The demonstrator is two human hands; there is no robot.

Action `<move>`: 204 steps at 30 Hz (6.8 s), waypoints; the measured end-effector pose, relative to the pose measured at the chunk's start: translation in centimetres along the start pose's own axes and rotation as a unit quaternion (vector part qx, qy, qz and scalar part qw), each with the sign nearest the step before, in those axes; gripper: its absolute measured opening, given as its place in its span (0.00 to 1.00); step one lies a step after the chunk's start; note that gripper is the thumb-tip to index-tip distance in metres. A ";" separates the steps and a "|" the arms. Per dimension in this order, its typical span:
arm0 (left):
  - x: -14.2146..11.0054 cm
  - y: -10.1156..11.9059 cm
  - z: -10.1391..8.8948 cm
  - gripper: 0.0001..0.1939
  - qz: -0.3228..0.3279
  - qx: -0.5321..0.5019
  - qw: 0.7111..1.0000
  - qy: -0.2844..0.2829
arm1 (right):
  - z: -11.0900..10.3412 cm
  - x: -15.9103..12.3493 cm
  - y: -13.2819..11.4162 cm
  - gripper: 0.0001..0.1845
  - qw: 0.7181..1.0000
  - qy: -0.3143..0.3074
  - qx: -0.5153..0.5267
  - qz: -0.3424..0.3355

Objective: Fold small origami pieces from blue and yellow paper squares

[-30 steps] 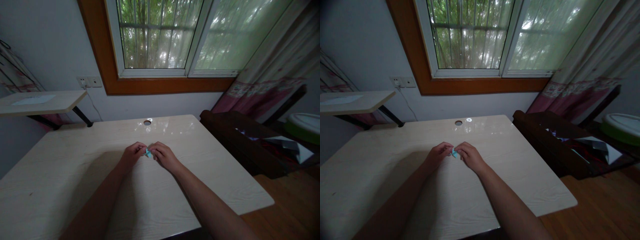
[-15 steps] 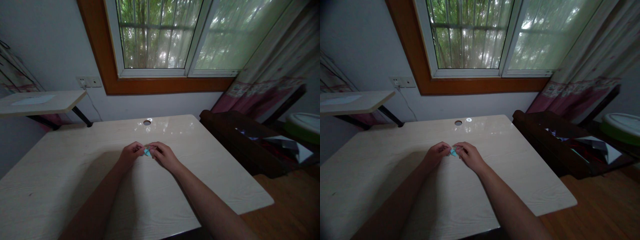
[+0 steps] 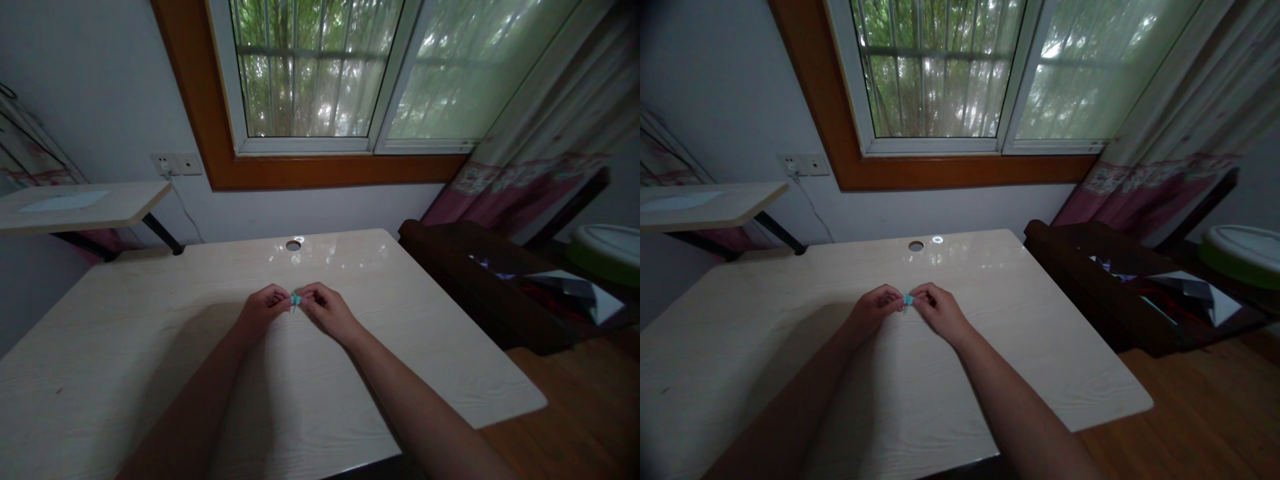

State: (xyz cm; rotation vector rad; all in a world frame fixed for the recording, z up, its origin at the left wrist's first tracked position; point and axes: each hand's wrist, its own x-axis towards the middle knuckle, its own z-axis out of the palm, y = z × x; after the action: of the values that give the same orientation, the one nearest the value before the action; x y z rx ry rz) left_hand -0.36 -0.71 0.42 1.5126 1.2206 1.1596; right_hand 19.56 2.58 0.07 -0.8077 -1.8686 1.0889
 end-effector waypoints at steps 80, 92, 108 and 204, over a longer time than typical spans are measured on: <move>-0.3 0.1 0.6 0.02 0.114 0.215 0.968 0.060 | -0.1 0.0 -0.7 0.06 0.990 0.033 -0.104 -0.088; -0.4 0.0 0.8 0.04 0.113 0.187 0.974 0.061 | -0.2 -0.1 -0.6 0.05 0.985 0.042 -0.127 -0.106; -0.4 -0.3 0.6 0.04 0.090 0.159 0.980 0.073 | -0.3 -0.1 -0.7 0.08 0.987 0.058 -0.125 -0.088; -0.1 -0.6 0.3 0.08 0.045 0.095 0.994 0.026 | -0.4 -0.4 -1.1 0.07 0.992 -0.016 -0.109 -0.059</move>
State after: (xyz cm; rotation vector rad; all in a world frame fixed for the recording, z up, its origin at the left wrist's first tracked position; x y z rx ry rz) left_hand -0.23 -0.72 -0.21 1.7028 1.3404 1.1737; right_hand 19.97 1.94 1.10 -0.7941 -2.0609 0.8391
